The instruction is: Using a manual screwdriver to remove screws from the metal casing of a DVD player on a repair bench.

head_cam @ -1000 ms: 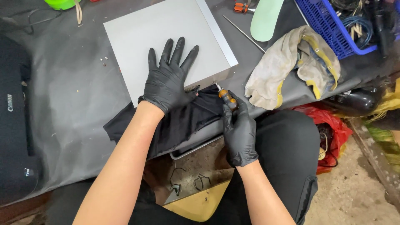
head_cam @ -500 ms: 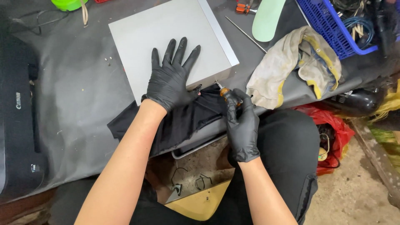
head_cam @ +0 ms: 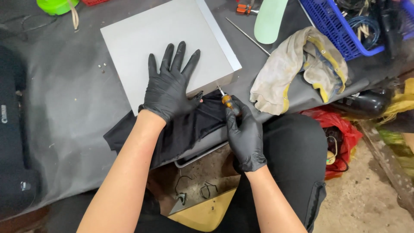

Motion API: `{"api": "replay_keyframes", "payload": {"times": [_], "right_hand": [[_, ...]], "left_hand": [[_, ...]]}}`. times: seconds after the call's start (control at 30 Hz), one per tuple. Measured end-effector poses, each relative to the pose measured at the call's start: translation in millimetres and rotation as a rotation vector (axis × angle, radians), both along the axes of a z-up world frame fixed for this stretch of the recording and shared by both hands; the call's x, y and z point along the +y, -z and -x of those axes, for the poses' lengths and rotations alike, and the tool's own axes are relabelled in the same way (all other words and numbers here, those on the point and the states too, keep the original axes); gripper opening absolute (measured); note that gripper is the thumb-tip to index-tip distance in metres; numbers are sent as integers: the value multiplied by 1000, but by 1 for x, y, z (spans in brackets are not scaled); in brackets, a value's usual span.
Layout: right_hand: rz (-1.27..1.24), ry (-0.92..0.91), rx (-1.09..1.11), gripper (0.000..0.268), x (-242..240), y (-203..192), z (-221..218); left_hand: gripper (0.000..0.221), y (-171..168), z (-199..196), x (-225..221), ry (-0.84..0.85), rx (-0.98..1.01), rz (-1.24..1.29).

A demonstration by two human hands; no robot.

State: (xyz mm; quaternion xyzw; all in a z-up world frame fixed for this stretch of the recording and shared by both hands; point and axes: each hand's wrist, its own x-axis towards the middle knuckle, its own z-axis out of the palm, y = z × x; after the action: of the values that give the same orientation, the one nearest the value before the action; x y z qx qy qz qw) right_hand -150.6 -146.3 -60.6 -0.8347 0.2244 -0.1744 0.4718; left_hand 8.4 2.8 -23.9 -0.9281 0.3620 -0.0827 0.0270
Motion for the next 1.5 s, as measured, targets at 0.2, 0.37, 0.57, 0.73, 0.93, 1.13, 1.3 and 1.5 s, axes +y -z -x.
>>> {"api": "replay_keyframes", "payload": {"times": [0.2, 0.37, 0.57, 0.73, 0.93, 1.13, 1.3, 1.5], "right_hand": [[-35, -16, 13, 44, 4, -10, -1], [-140, 4, 174, 43, -2, -22, -9], [-178, 102, 330, 40, -20, -31, 4], [-260, 177, 308, 37, -26, -38, 14], [-336, 180, 93, 30, -34, -19, 17], [-388, 130, 16, 30, -31, -17, 17], [-552, 134, -34, 29, -27, -28, 14], [-533, 135, -47, 29, -26, -29, 12]], "left_hand": [[123, -1, 1, 0, -1, -28, -18], [114, -15, 5, -6, -45, 132, 33], [88, 2, 21, -26, -34, 67, 235], [88, 19, 26, -44, -6, -75, 261], [83, 24, 22, -44, -9, -108, 274], [82, 23, 25, -44, -35, -119, 271], [83, 26, 24, -43, -28, -106, 258], [80, 19, 28, -44, -60, -56, 282]]}}
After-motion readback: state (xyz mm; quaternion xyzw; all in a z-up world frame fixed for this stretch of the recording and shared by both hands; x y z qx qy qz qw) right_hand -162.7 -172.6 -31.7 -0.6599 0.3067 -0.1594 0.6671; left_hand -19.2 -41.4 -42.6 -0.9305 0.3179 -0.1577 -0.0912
